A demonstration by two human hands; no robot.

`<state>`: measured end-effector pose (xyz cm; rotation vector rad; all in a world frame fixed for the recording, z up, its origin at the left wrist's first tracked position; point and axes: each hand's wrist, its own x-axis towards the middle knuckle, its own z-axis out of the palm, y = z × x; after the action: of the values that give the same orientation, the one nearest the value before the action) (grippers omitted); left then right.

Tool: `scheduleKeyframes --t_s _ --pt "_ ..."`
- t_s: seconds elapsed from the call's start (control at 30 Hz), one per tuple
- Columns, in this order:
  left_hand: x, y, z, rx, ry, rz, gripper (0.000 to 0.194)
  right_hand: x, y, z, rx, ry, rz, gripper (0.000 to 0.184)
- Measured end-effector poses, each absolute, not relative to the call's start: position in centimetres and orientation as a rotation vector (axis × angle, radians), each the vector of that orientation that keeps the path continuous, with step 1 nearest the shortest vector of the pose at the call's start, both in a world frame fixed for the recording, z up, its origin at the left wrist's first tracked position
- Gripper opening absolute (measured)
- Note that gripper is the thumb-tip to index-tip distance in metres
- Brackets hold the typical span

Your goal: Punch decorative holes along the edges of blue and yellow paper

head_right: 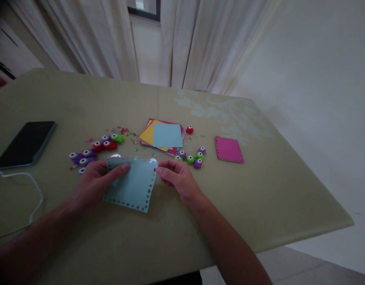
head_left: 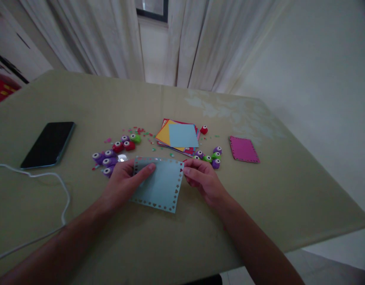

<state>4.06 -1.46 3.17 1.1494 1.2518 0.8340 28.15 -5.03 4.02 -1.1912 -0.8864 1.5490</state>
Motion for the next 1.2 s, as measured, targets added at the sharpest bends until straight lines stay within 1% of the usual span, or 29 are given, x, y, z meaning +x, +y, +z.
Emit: scheduleKeyframes --t_s 0.2,0.37,0.57,0.67,0.8,0.97,1.2 --pt "4.1 -1.5 3.1 1.041 1.253 0.801 0.048 27.7 -4.9 3.9 -1.195 -0.905 1.509 0.031" --pt "4.2 -1.3 3.0 1.037 1.153 0.787 0.053 27.7 -4.7 3.5 -1.211 -0.842 1.431 0.033" --pt "4.2 -1.2 3.2 1.047 1.159 0.775 0.047 27.8 -4.8 3.1 -1.234 -0.811 1.428 0.032" --pt "4.1 -1.2 3.1 1.04 1.145 0.779 0.05 27.7 -4.9 3.2 -1.245 -0.894 1.388 0.033" --pt "4.1 -1.2 3.0 1.038 1.147 0.812 0.057 27.7 -4.8 3.3 -1.256 -0.97 1.262 0.035" --pt "4.2 -0.8 2.9 1.192 1.213 0.939 0.051 28.1 -4.8 2.8 -1.288 -1.012 1.013 0.032" --pt "4.2 -0.4 2.8 1.265 1.144 1.001 0.054 28.4 -4.4 2.9 -1.258 -1.065 0.889 0.032"
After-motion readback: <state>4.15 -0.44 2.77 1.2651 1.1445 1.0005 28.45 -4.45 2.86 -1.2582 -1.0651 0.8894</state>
